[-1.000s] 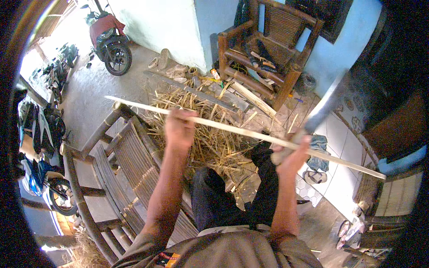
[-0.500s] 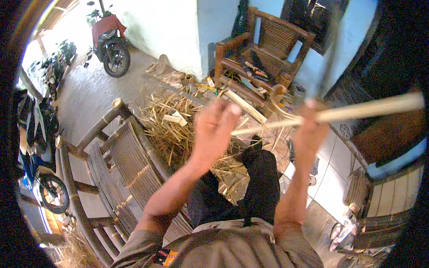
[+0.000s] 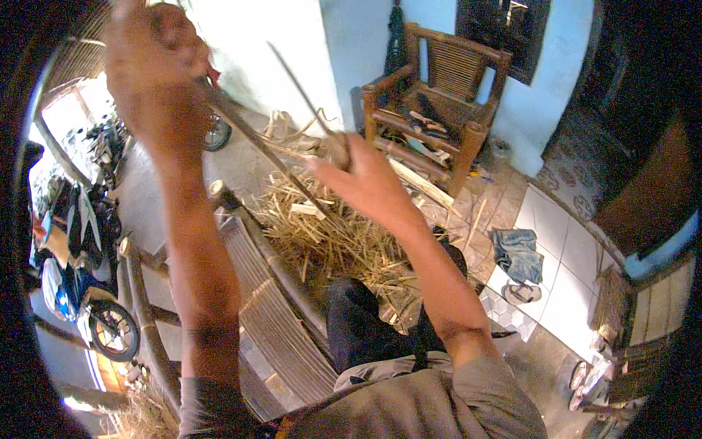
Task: The person splits thin bamboo strips using a knife while seated on the floor. They repeatedly hold a strip, split it lengthwise, and place the pieces onto a bamboo frame. The person occasionally adjusts the position of the strips on the frame.
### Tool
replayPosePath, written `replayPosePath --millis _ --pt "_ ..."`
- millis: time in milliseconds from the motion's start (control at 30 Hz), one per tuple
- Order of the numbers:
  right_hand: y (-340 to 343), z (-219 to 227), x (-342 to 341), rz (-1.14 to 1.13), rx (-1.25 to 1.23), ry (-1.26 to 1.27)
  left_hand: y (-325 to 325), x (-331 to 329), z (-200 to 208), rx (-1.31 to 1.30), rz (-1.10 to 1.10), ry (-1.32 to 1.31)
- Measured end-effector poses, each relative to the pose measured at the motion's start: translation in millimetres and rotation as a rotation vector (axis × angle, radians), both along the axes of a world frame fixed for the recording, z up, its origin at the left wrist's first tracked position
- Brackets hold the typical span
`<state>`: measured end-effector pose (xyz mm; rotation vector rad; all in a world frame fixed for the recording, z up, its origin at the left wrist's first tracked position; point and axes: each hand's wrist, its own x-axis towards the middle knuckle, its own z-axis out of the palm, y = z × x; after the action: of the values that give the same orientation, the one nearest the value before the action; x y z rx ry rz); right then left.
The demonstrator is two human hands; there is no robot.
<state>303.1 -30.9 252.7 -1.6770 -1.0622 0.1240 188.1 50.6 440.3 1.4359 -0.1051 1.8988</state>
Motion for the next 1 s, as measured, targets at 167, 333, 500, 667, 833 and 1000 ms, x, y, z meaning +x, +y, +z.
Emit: replayPosePath --millis 167,333,500,667,833,1000 --pt "-26.2 -59.9 -10.7 0.049 -0.082 0.280 88.2 -69.1 49.2 0.208 -0.124 -0.025" --pt "-35.1 -96.1 -40.3 0.044 0.089 0.495 96.3 -44.5 -23.6 0.013 -0.280 0.007" --pt "-41.9 -90.4 -63.1 -0.028 -0.007 0.346 80.2 -61.4 -54.0 -0.099 0.018 -0.088" --pt "-22.1 -61.2 -87.4 0.090 0.028 0.239 60.0 -59.9 -78.0 -0.149 -0.026 -0.045" --pt "-5.5 -37.6 -104.5 0.195 0.039 0.145 48.6 -66.3 -95.9 -0.251 -0.190 -0.098" --pt "9.0 -29.5 -111.7 0.278 0.045 0.121 50.5 -71.3 -96.5 -0.185 -0.168 -0.060"
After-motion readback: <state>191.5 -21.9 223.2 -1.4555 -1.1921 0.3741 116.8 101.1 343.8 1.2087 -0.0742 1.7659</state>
